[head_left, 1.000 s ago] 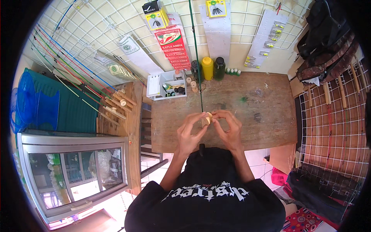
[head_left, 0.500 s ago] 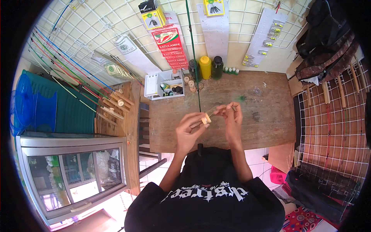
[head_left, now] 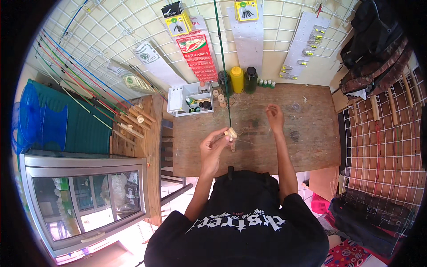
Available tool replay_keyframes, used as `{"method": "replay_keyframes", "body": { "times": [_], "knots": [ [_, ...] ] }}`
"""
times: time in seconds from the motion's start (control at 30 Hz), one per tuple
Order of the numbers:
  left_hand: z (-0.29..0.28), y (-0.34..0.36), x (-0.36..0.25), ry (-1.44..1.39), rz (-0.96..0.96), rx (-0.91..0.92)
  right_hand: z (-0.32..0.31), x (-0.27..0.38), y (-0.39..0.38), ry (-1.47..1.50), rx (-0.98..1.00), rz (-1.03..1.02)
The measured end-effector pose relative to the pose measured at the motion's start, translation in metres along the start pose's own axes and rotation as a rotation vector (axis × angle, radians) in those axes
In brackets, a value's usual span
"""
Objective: Replacing or repairing a cork handle and line guides on a fishing rod.
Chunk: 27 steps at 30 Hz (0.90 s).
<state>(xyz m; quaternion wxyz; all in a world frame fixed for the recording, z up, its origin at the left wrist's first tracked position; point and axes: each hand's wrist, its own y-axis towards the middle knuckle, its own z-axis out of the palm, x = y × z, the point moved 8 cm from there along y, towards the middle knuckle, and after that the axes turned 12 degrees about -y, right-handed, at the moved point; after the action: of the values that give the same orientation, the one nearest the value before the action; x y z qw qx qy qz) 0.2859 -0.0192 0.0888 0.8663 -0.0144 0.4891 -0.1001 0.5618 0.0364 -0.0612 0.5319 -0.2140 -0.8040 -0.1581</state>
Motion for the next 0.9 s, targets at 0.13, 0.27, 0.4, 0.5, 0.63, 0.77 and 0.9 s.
{"method": "replay_keyframes", "body": {
  "times": [0.13, 0.27, 0.4, 0.5, 0.63, 0.77, 0.9],
  "knots": [
    [-0.008, -0.004, -0.005, 0.088, 0.079, -0.018, 0.015, 0.091, -0.04, 0.062, 0.168, -0.208],
    [0.001, -0.004, -0.004, 0.112, 0.088, 0.019, 0.023, 0.151, -0.107, 0.405, 0.679, -0.088],
    [0.002, -0.002, -0.003, 0.145, 0.062, 0.005, 0.03, 0.141, -0.124, 0.354, 0.864, -0.059],
    [-0.007, -0.002, -0.005, 0.157, 0.057, -0.006, 0.013, 0.141, -0.114, 0.346, 0.751, -0.012],
    [-0.021, 0.0, -0.008, 0.161, 0.07, -0.024, -0.009, 0.144, -0.106, 0.35, 0.727, 0.025],
    [-0.021, 0.0, -0.01, 0.119, 0.063, -0.016, -0.02, 0.137, -0.096, 0.558, 0.636, 0.021],
    [-0.028, 0.0, -0.013, 0.11, 0.048, -0.028, -0.04, 0.125, -0.072, 0.971, 0.365, 0.098]
  ]
}}
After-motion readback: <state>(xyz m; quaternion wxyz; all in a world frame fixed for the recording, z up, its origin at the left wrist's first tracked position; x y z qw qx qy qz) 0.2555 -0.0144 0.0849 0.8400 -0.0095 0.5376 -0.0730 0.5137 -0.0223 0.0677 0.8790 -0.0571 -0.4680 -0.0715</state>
